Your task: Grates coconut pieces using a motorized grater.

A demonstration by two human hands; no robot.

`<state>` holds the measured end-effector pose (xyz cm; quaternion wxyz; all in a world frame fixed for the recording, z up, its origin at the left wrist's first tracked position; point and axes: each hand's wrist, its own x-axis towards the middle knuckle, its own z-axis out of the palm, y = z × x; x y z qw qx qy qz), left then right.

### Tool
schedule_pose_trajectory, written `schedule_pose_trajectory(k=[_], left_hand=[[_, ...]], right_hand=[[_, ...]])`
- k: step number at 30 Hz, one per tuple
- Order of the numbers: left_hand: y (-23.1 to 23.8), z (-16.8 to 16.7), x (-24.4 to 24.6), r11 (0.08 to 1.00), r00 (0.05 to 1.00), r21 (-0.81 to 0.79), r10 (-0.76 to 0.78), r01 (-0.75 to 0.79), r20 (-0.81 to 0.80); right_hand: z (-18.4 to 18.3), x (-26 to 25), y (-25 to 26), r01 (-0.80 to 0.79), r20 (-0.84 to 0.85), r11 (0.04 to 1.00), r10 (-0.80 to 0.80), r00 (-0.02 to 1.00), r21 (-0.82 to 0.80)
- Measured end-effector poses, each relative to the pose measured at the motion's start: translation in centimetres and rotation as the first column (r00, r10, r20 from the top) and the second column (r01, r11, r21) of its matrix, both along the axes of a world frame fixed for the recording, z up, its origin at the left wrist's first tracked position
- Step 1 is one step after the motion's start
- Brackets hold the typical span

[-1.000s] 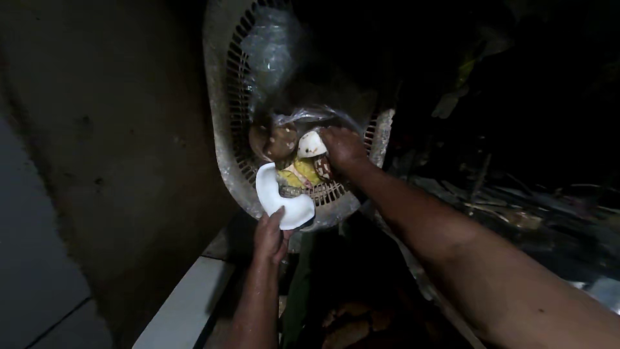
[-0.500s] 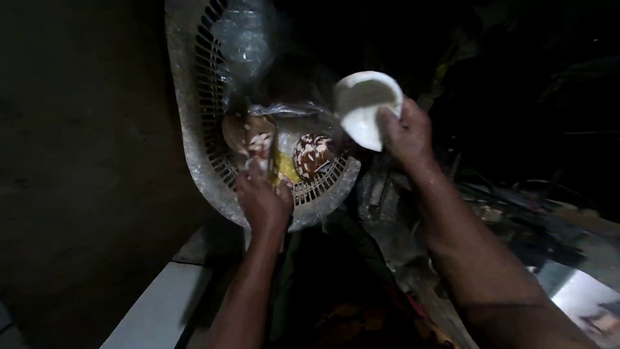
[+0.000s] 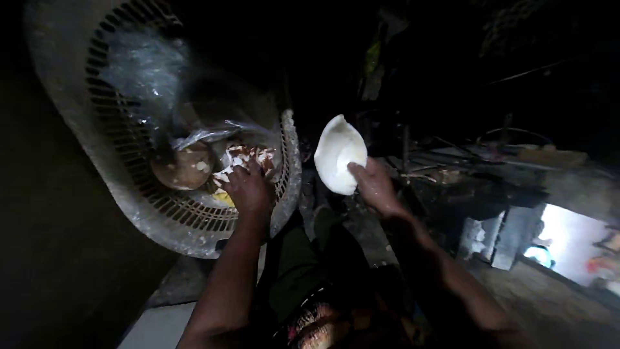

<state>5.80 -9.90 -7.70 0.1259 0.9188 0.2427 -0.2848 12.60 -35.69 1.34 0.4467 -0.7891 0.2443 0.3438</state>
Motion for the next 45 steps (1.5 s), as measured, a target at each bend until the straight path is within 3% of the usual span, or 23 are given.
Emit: schedule_pose_trajectory(k=[3,9,13,15,18,21,24,29,32,35,37,39,42,45], left_hand=[[-0.9,1.3,1.0,0.997,0.986,0.021,0.077,-0.074,-0.15],[1.7,2.4,-0.1,0.981,0.973,-0.013,0.19,-0.193,-0.127],[6.2,3.9,-2.8,0.889,0.922,-0.246,0.365,-0.386,-0.128],[8.1,4.5,-5.0,0.749,0.869,-0.452,0.469,-0.485,-0.155],[8.0,7.3,-6.6,0.456,0.764,-0.705,0.617,-0.543,-0.189],[4.3,11.5,-5.7,0.171,0.639,-0.832,0.726,-0.528,-0.257],[-0.3,15.0,-3.4,0.015,0.609,-0.904,0.743,-0.428,-0.276],[-9.0,20.0,2.0,0.189,0.855,-0.969,0.517,-0.16,-0.04],[-13.7,21.1,4.5,0.198,0.961,-0.977,0.277,-0.077,-0.02],[-19.7,22.2,5.0,0.086,0.97,-0.975,0.146,-0.207,-0.194],[-23.9,22.5,4.4,0.225,0.983,-0.957,0.051,-0.181,-0.174],[-28.1,22.1,3.2,0.418,0.994,-0.908,-0.103,0.021,-0.024],[-35.0,20.9,1.0,0.502,0.926,-0.815,-0.362,0.289,0.106],[-41.9,20.7,-1.1,0.579,0.865,-0.737,-0.501,0.35,0.017]], right_hand=[[0.9,-1.1,-1.4,-0.052,-0.028,0.998,0.051,0.998,-0.046],[2.4,-2.3,-4.4,-0.07,0.009,0.996,0.07,0.997,-0.053],[3.3,-3.0,-5.9,-0.029,-0.015,0.998,0.029,0.999,-0.055],[3.9,-3.4,-6.5,-0.018,-0.018,0.999,0.017,1.0,-0.041],[5.7,-3.7,-6.5,-0.008,-0.026,1.0,0.008,1.0,-0.006],[8.1,-4.2,-6.5,0.023,-0.04,0.997,-0.021,0.999,0.069],[10.7,-4.9,-6.7,0.1,-0.064,0.98,-0.09,0.994,0.17],[13.8,-7.2,-9.0,0.293,-0.014,0.933,-0.297,0.955,0.21],[15.1,-9.6,-12.8,0.444,0.066,0.89,-0.452,0.89,0.102],[16.3,-13.7,-18.1,0.607,0.165,0.793,-0.593,0.788,-0.052],[17.0,-17.6,-21.9,0.71,0.211,0.695,-0.682,0.7,-0.111],[17.2,-22.3,-25.2,0.814,0.26,0.573,-0.774,0.577,-0.1],[17.1,-28.8,-28.8,0.93,0.301,0.363,-0.881,0.364,-0.062],[16.7,-34.9,-30.6,0.97,0.259,0.205,-0.938,0.232,-0.128]])
